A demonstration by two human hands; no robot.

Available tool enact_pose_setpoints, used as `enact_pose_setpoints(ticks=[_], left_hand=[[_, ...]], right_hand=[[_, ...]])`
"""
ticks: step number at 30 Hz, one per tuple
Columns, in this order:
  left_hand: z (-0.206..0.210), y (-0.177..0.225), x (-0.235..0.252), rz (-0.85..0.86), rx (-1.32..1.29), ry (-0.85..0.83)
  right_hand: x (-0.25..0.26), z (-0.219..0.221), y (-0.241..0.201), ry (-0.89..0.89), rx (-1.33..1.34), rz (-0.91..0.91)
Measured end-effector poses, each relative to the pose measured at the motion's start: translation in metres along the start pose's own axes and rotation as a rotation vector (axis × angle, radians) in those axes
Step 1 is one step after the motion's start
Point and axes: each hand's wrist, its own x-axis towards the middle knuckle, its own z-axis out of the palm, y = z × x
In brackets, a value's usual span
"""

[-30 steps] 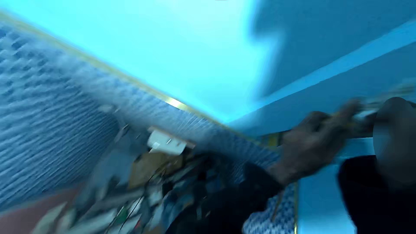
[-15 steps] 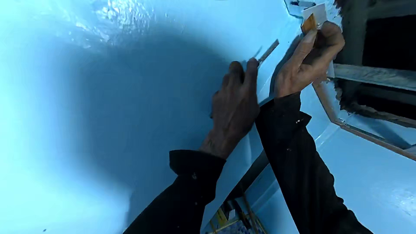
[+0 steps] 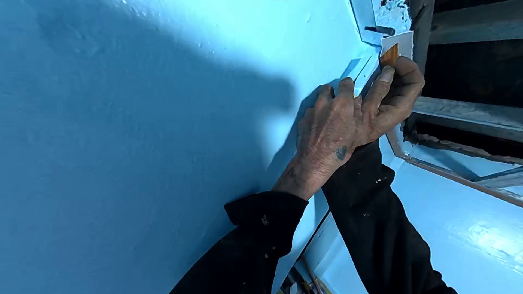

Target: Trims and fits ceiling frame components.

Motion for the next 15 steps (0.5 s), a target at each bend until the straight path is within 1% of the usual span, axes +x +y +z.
enact_pose_setpoints(ticks=[2,4,5,6,7,9,12,15], left_hand=[[-0.008,0.003,0.004,-0.010,0.088,-0.040],[-0.026,0.014,0.007,-0.050,0.191,-0.146],[-0.038,0.023,0.008,-0.064,0.203,-0.202],[-0.043,0.028,0.008,-0.066,0.223,-0.217],[-0.046,0.032,0.008,-0.081,0.220,-0.218],[-0.048,0.041,0.008,-0.146,0.117,-0.198],[-0.030,0.038,0.015,-0.140,0.007,-0.128],[-0.034,0.040,0.006,-0.153,-0.004,-0.133]], right_hand=[[0.000,-0.004,0.004,-0.028,-0.026,0.016],[0.001,-0.010,0.013,-0.064,-0.071,0.004],[0.001,-0.012,0.015,-0.078,-0.074,-0.004],[0.000,-0.013,0.017,-0.080,-0.072,-0.005],[-0.001,-0.013,0.018,-0.075,-0.069,-0.004],[-0.002,-0.011,0.018,-0.058,-0.063,-0.003],[-0.003,-0.009,0.016,-0.044,-0.046,0.007],[-0.005,-0.007,0.015,-0.044,-0.054,0.037]])
